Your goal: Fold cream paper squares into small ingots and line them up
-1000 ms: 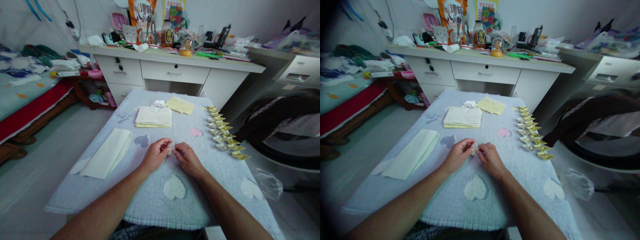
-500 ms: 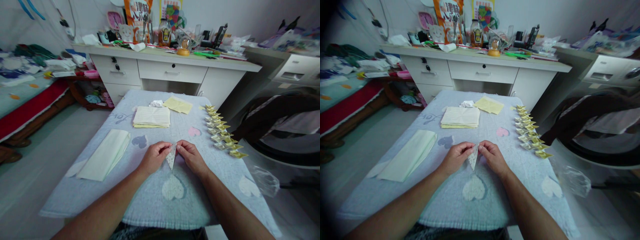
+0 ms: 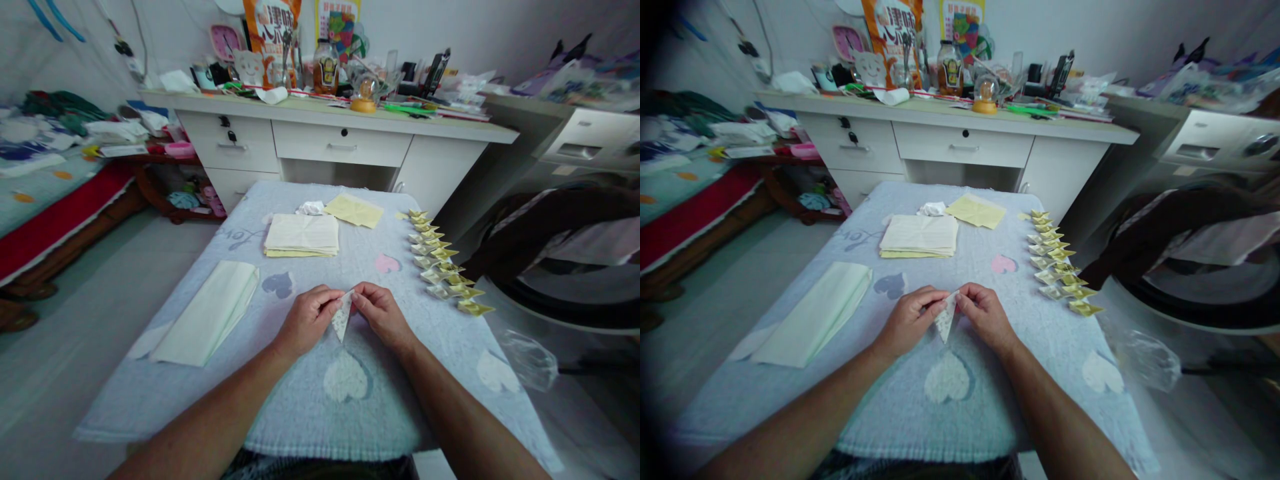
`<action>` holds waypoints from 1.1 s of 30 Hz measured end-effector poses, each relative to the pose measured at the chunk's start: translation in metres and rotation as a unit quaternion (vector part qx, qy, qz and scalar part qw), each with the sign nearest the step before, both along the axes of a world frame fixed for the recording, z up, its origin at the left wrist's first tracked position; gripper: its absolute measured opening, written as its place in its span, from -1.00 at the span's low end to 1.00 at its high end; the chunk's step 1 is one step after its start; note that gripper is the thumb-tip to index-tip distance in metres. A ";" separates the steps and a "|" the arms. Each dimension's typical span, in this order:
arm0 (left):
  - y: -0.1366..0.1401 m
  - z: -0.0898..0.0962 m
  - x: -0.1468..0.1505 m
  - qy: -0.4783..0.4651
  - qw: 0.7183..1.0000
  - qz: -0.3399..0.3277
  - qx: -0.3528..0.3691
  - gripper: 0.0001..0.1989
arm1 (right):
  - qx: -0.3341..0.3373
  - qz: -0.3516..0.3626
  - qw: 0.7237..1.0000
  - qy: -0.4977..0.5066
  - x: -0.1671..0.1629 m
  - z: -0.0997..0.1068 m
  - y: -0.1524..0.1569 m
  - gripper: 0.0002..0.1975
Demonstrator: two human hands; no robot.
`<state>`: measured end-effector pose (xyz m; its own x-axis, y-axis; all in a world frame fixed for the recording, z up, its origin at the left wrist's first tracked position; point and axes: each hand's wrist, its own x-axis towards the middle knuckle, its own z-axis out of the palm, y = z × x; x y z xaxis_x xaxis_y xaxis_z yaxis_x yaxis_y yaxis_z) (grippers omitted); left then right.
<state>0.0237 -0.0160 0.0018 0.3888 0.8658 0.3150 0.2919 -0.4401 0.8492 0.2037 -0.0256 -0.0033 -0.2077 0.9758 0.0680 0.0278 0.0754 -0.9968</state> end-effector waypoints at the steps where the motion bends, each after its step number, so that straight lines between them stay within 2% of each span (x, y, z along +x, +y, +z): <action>1: -0.001 0.001 0.000 0.002 1.000 -0.001 0.000 -0.79 | -0.003 -0.001 1.000 0.001 0.000 0.000 0.000 -0.69; 26: -0.005 0.002 0.000 0.000 1.000 -0.013 -0.010 -0.78 | -0.034 0.006 0.999 0.021 0.001 0.003 -0.004 -0.67; 29: -0.007 0.005 0.001 -0.006 0.999 -0.015 -0.028 -0.79 | -0.032 -0.008 0.999 0.017 0.001 0.002 -0.004 -0.68; 33: -0.009 0.003 0.004 -0.016 0.995 -0.001 -0.094 -0.86 | -0.019 -0.026 0.999 0.002 0.001 0.001 -0.004 -0.69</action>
